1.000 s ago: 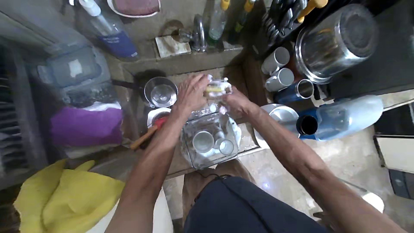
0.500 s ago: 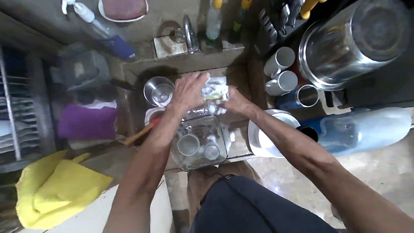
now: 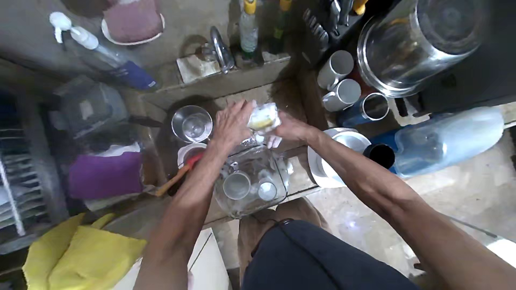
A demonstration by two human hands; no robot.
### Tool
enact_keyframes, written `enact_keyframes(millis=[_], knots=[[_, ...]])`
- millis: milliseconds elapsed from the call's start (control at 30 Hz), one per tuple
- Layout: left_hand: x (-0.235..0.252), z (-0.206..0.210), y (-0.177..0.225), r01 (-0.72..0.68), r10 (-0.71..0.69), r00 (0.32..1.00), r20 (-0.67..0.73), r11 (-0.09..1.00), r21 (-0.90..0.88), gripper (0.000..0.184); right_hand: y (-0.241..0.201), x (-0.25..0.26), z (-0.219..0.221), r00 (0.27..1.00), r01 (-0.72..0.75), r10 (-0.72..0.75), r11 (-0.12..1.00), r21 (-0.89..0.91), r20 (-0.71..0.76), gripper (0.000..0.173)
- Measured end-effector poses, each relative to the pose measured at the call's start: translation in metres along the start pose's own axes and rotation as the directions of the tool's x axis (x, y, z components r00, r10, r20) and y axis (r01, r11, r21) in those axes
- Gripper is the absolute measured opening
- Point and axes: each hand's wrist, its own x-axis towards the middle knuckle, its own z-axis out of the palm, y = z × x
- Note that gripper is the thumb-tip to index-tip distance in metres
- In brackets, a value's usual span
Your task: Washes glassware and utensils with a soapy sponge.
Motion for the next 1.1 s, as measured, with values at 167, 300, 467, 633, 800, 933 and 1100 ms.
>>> enact_keyframes(millis=[167, 300, 467, 633, 800, 933, 1100], knots=[[-0.006, -0.014, -0.003, 0.019, -0.015, 0.998, 0.055, 0.998, -0.062, 0.082, -0.007, -0.007, 0.006, 0.983, -0.114, 0.151, 0.951, 0.289, -0.109, 0.059], [0.002, -0.04, -0.006, 0.138, 0.058, 0.908, 0.414, 0.894, -0.427, 0.094, -0.003, -0.023, 0.007, 0.972, 0.191, -0.211, 0.965, -0.178, -0.105, 0.048], [0.004, -0.022, 0.012, -0.057, 0.058, 0.979, 0.195, 0.998, -0.013, 0.088, -0.006, -0.009, 0.009, 0.999, 0.02, -0.018, 0.998, 0.065, -0.029, 0.044], [0.004, -0.004, 0.001, 0.05, -0.042, 0.997, 0.058, 0.99, -0.134, 0.106, 0.008, 0.001, -0.017, 0.966, 0.089, 0.017, 0.915, 0.393, -0.259, 0.057], [0.003, 0.015, 0.003, 0.117, -0.151, 0.988, 0.022, 0.652, -0.749, 0.112, 0.013, -0.015, -0.016, 0.674, 0.328, -0.109, 0.93, 0.164, -0.73, 0.049], [0.017, 0.028, 0.026, 0.164, -0.466, 0.885, 0.003, 0.305, -0.938, 0.096, 0.016, -0.02, 0.031, 0.72, 0.151, -0.07, 0.987, 0.057, -0.691, 0.047], [0.047, 0.027, 0.051, 0.146, -0.722, 0.688, 0.069, 0.045, -0.988, 0.068, 0.01, -0.002, 0.046, 0.794, 0.171, -0.106, 0.984, 0.053, -0.599, 0.081]])
